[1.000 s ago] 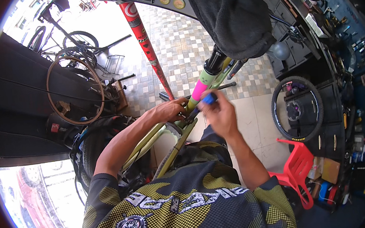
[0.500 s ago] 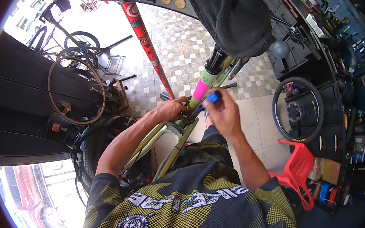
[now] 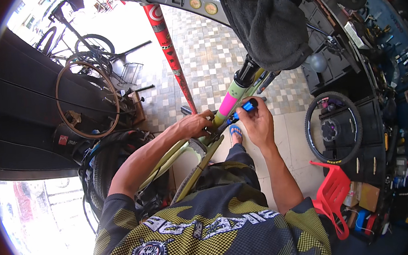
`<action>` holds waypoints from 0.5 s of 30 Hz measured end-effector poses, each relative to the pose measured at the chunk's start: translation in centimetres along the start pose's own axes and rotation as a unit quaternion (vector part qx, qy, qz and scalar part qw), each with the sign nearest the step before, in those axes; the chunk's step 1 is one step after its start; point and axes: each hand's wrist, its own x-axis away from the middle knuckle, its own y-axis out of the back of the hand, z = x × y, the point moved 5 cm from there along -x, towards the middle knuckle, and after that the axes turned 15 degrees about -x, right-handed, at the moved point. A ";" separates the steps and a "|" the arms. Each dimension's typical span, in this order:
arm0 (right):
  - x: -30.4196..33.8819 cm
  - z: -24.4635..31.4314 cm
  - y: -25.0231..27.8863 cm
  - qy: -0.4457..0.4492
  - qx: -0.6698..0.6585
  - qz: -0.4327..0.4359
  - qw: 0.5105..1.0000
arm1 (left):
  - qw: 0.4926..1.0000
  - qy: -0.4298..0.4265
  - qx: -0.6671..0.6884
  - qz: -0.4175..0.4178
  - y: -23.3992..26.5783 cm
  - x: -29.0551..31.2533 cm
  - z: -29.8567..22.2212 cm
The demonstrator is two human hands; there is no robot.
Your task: The person uses a blue marker to color a section of a lime green bicycle frame that is mounted on a repair stand. They repeatedly apply blue ink over a pink area on the frame tube, then move to a workbench to place the marker down.
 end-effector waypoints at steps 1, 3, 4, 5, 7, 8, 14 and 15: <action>0.3 -0.4 0.3 0.004 0.000 -0.012 1.000 | 1.000 -0.007 0.000 -0.001 0.2 0.0 0.0; 2.4 1.0 -1.7 0.013 0.085 -0.003 0.996 | 1.000 -0.016 0.002 -0.001 0.1 0.1 0.0; 3.9 1.3 -3.5 0.021 0.152 0.039 0.987 | 1.000 -0.001 0.005 0.004 0.0 0.1 0.0; 5.1 3.2 -6.4 0.108 0.204 0.123 0.965 | 1.000 0.002 0.001 -0.001 -0.3 0.1 0.1; 7.2 3.2 -9.3 0.169 0.237 0.263 0.920 | 1.000 0.003 -0.011 -0.013 -0.6 0.1 0.4; 7.1 2.8 -9.0 0.153 0.246 0.265 0.920 | 1.000 0.005 -0.008 -0.013 -0.8 0.2 0.6; 1.0 0.3 -0.6 0.009 0.015 0.000 1.000 | 0.999 -0.010 0.019 0.034 0.1 0.1 -0.2; 0.8 -0.2 -0.1 0.013 0.001 -0.002 1.000 | 0.999 -0.019 0.018 0.036 0.1 0.0 -0.1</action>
